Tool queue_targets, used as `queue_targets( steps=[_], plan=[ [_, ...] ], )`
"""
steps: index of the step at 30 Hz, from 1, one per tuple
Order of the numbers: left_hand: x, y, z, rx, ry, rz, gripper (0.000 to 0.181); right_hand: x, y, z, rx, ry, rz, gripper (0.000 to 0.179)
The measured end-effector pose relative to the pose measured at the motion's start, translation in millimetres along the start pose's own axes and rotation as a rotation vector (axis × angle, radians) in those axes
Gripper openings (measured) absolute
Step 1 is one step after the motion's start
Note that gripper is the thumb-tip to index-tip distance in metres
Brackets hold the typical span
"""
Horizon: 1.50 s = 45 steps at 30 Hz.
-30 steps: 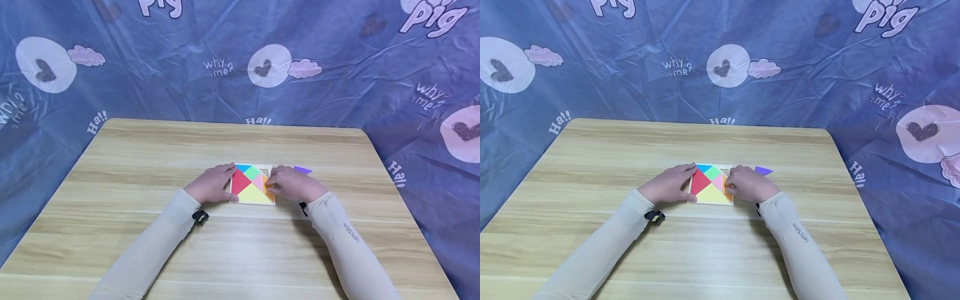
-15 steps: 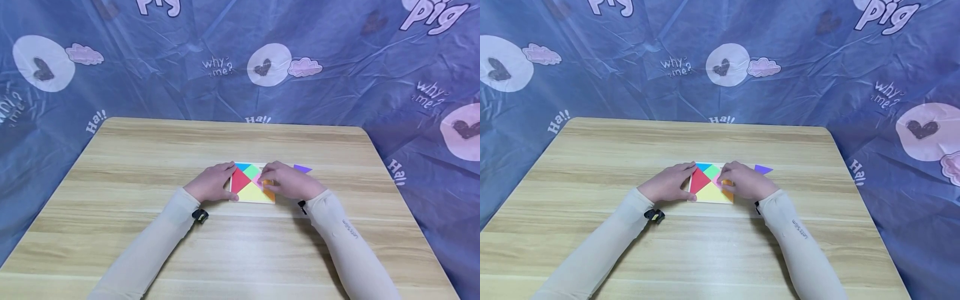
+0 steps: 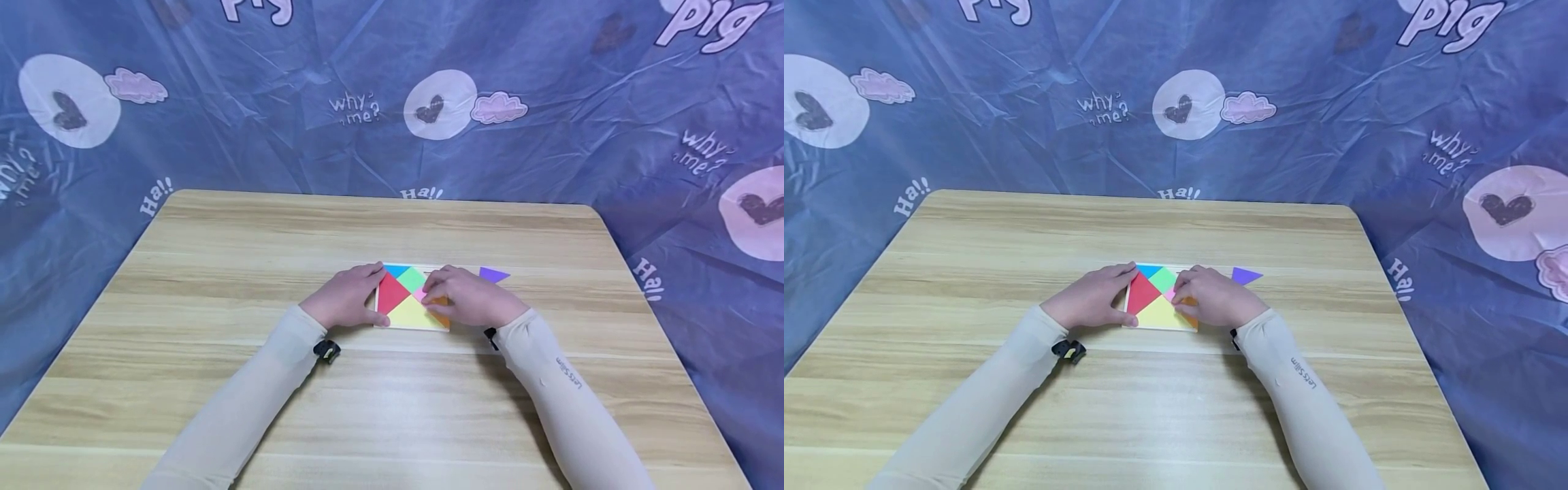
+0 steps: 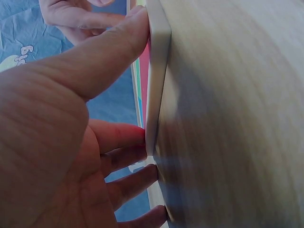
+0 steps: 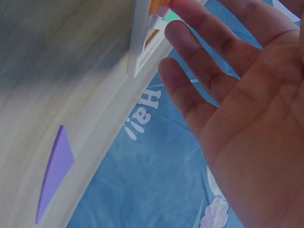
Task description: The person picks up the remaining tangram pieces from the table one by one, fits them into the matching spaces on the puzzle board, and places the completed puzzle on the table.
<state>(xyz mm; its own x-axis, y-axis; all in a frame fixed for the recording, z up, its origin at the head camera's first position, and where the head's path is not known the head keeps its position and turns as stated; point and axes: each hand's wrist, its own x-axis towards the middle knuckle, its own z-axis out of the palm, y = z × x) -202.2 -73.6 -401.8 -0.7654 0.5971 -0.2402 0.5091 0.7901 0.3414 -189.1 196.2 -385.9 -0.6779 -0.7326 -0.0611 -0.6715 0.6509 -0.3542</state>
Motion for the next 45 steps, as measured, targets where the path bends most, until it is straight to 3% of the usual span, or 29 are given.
queue_targets(
  steps=[17, 25, 30, 33, 41, 45],
  plan=[
    [0.7, 0.1, -0.6, -0.003, -0.003, 0.005, 0.105, -2.1, -0.5, -2.7, 0.07, -0.07, 0.073, 0.03],
    [0.6, 0.7, -0.8, 0.001, -0.004, 0.009, 0.106, -1.9, 8.1, -0.8, 0.142, -0.005, 0.086, 0.03],
    [1.3, 1.0, -0.7, 0.0, -0.005, 0.005, 0.106, -1.0, 7.2, 3.5, 0.091, -0.099, 0.138, 0.052],
    [1.6, 1.4, -0.9, 0.0, -0.005, 0.004, 0.106, -1.5, 6.0, 4.7, 0.086, -0.122, 0.154, 0.056],
    [1.0, 0.8, -0.4, -0.002, -0.004, 0.012, 0.105, -0.8, 5.5, 1.7, 0.145, -0.096, 0.146, 0.044],
    [0.4, 0.3, 0.0, 0.003, 0.0, 0.015, 0.105, -5.0, 11.8, -6.6, 0.194, 0.01, 0.164, 0.037]
  ],
)
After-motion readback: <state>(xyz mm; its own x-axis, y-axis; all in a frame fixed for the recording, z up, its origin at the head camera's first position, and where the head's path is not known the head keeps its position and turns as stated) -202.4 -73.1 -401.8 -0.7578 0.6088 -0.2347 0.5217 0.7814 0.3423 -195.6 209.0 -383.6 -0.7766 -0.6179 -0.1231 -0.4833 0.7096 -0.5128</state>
